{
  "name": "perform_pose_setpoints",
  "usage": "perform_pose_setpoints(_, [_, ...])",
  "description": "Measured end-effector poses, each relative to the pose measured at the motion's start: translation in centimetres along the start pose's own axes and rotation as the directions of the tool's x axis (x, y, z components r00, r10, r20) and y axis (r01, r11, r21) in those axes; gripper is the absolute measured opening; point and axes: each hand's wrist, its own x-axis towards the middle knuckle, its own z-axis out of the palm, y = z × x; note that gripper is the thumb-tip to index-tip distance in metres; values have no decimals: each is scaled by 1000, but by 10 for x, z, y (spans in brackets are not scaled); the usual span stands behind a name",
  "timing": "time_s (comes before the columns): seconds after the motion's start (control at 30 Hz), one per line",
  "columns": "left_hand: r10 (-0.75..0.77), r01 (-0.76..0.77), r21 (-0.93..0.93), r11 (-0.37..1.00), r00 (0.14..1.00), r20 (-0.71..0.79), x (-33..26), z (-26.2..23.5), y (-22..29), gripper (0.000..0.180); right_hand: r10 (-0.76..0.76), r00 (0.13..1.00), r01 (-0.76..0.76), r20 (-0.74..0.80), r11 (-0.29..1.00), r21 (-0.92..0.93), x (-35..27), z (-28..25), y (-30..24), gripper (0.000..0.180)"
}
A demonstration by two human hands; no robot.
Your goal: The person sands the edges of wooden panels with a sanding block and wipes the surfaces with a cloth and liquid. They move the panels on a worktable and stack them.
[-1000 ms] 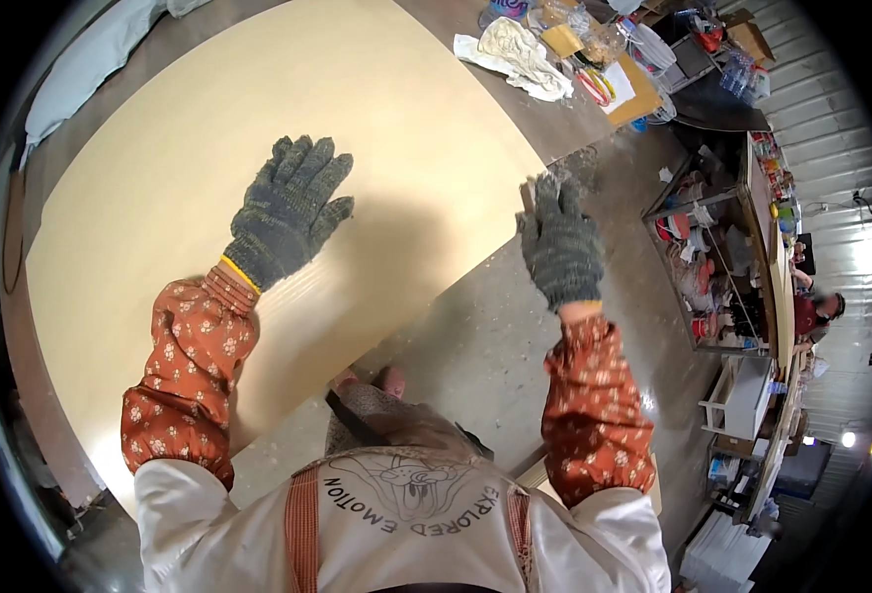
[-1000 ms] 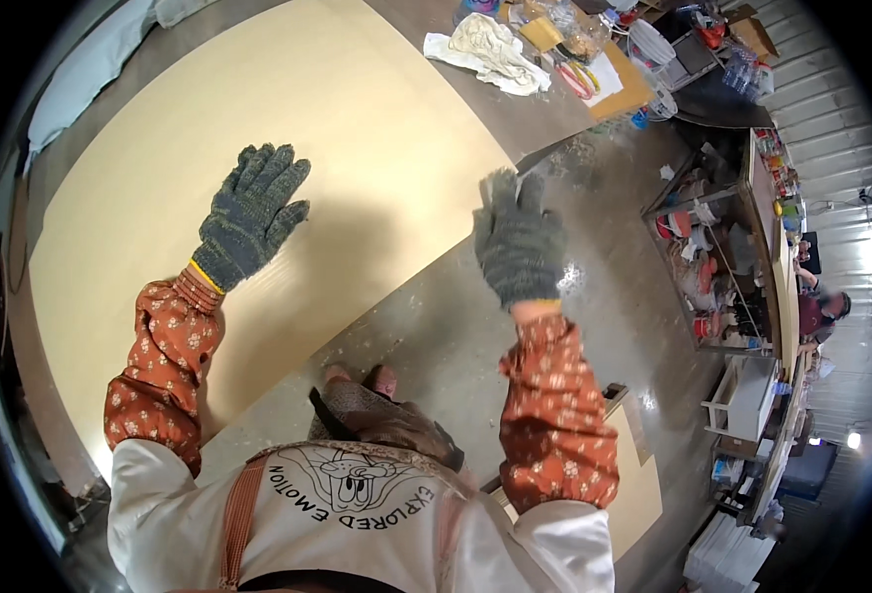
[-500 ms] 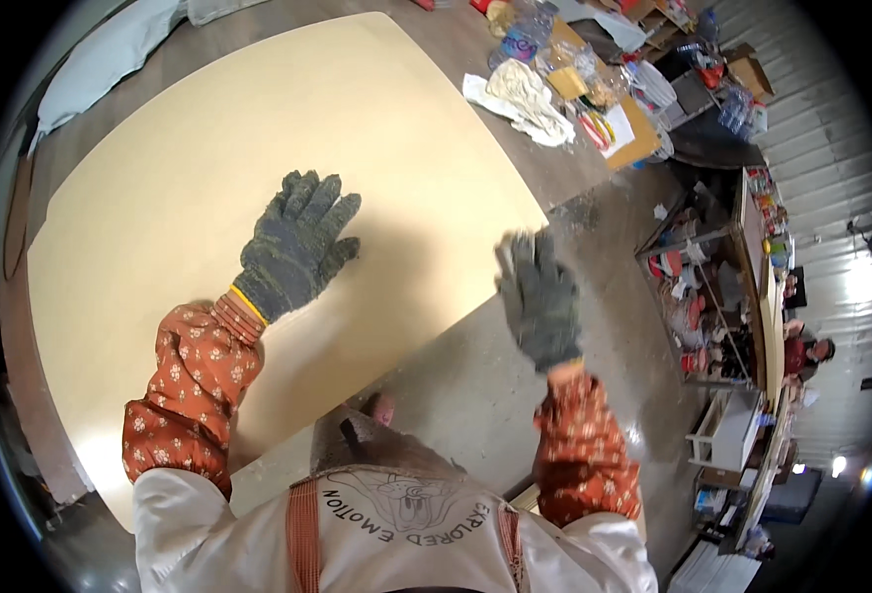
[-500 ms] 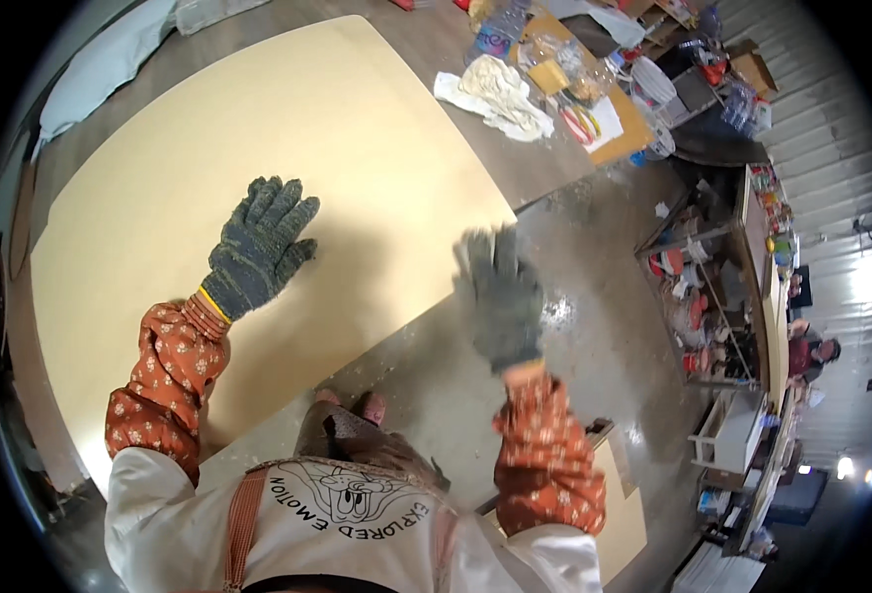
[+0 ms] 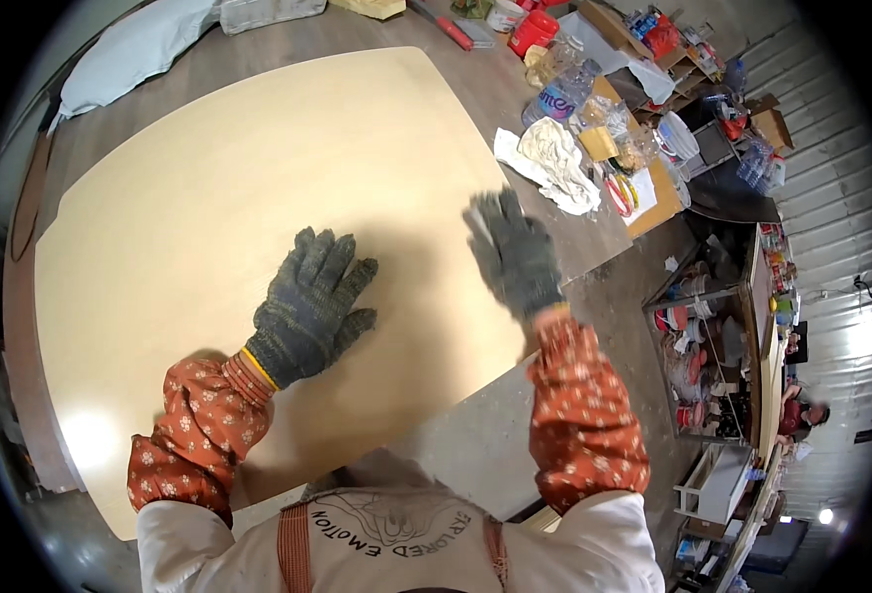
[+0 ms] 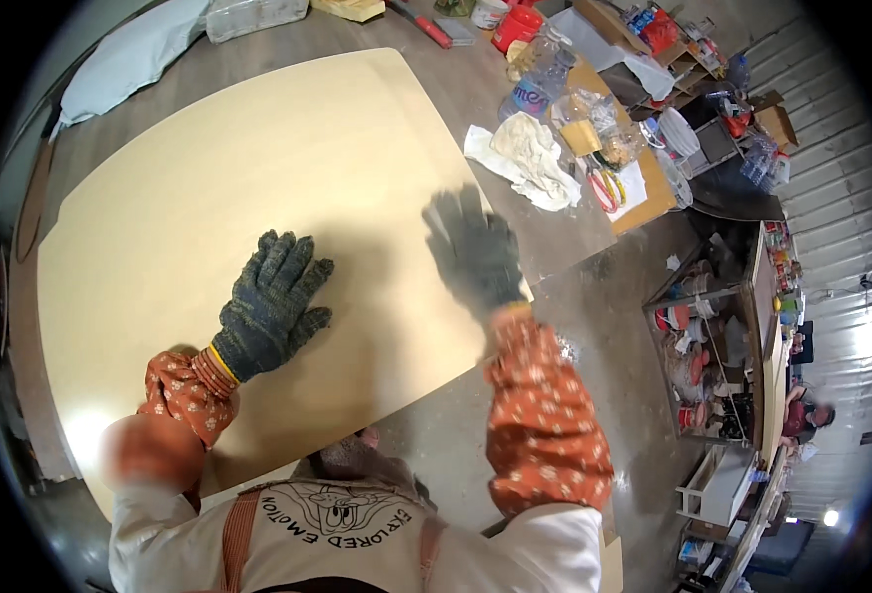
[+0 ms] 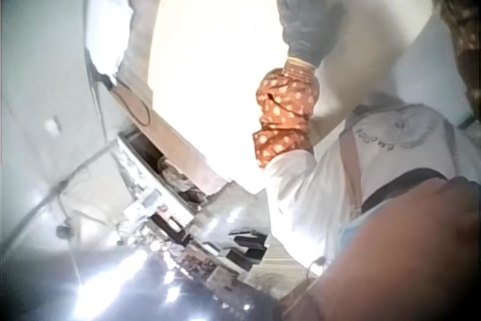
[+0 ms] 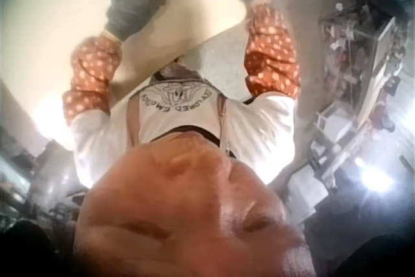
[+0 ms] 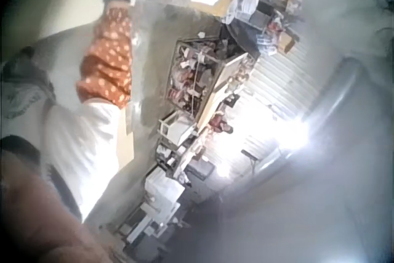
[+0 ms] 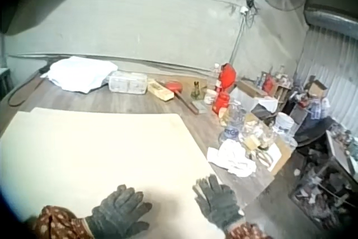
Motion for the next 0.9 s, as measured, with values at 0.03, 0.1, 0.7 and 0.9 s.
perform_pose_setpoints(0.03, [-23, 23, 2, 1000, 1000, 4, -3, -3, -1, 54, -110, 993, 109, -29, 993, -43, -13, -12, -10, 37])
perform_pose_setpoints(0.1, [-33, 33, -13, 999, 999, -2, -3, -4, -1, 54, -108, 994, 108, 17, 994, 3, -51, -41, -28, 42])
perform_pose_setpoints(0.7, [-134, 134, 93, 987, 991, -5, 19, -1, 10, 47, -408, 906, 417, -116, 906, 71, 212, 97, 69, 38])
perform_pose_setpoints(0.9, [-308, 303, 204, 931, 951, -8, 15, -5, 9, 45, -479, 864, 500, -156, 775, 387, 73, 12, 65, 37])
